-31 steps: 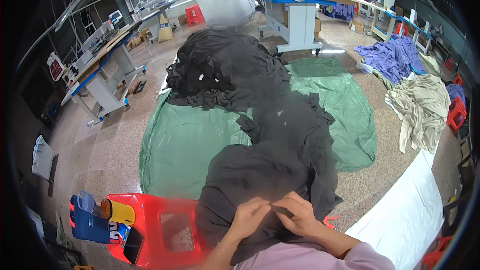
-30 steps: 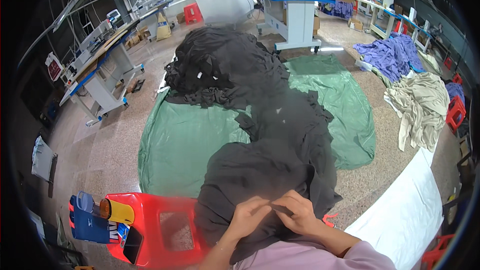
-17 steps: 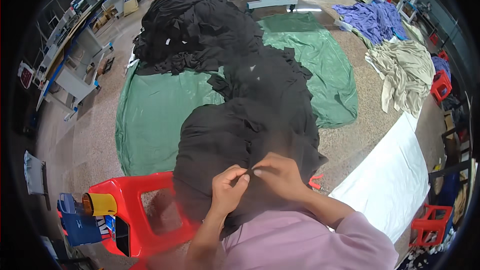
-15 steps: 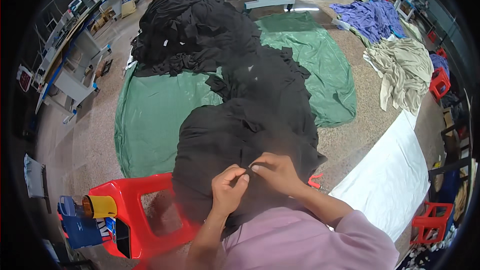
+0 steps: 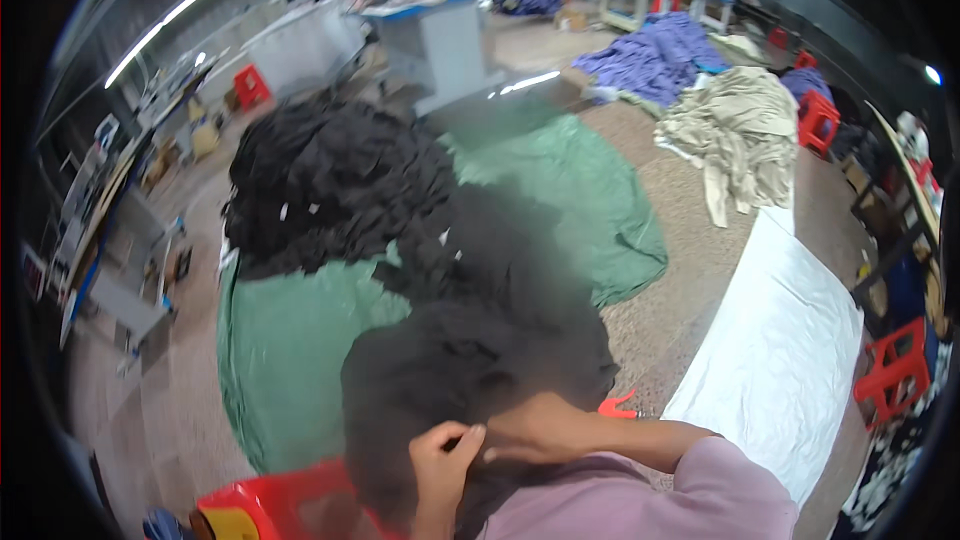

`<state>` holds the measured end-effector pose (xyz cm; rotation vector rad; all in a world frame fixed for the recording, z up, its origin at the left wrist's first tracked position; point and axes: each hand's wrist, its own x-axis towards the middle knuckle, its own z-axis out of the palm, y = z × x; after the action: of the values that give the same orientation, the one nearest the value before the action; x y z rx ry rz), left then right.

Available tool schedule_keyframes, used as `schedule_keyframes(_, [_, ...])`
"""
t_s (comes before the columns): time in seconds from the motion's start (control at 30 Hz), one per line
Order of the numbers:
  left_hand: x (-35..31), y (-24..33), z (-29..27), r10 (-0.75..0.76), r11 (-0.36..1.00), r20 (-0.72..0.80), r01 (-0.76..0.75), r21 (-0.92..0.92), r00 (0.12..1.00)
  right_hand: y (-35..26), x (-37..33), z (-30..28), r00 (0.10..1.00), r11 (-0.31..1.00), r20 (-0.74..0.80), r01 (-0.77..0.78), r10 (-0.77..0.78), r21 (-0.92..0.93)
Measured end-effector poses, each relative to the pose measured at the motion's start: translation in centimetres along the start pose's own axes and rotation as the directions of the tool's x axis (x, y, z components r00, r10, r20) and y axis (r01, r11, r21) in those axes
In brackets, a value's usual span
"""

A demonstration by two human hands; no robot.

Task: The person is inspecting and trimming loose threads from black fabric pieces in a factory setting.

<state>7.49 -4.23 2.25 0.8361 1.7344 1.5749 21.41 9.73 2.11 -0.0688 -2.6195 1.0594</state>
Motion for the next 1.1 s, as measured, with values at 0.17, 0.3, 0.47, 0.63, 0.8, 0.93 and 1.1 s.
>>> schedule_keyframes(0.17, [-0.1,7.3,-2.3,0.435,0.605,0.308,-0.529,0.596,0.846,-1.5,-3.3,-9.0,0.755,0.833,-0.651,0.312,0.075,0.457])
schedule_keyframes(0.3, [-1.1,7.5,-3.0,0.057,0.778,0.654,-0.445,0.445,0.754,3.1,-12.0,-10.9,0.531,0.643,-0.623,0.179,0.574,0.745])
schedule_keyframes(0.47, [-1.4,4.5,-2.7,-0.164,0.810,0.842,-0.417,0.412,0.514,2.8,-16.6,-20.6,0.310,0.824,-0.802,0.089,0.511,0.560])
schedule_keyframes(0.63, [1.2,10.0,-7.5,-0.165,0.946,0.898,-0.192,0.261,0.408,0.8,-8.4,-27.4,0.112,0.930,-0.924,0.006,0.364,0.367])
schedule_keyframes(0.8, [15.5,21.2,-18.4,0.735,-0.036,0.096,-0.102,0.994,0.672,4.6,17.1,-27.9,0.268,0.926,-0.941,0.256,0.208,0.278])
schedule_keyframes(0.93, [21.9,28.2,-16.8,0.994,0.073,-0.089,0.220,0.973,0.064,9.3,30.2,-27.9,0.339,0.964,-0.902,0.070,-0.266,-0.258])
schedule_keyframes(1.1, [21.0,16.1,-13.8,0.821,0.246,-0.001,-0.351,0.903,0.571,5.9,24.8,-14.0,0.891,0.852,-0.361,0.053,-0.276,-0.521])
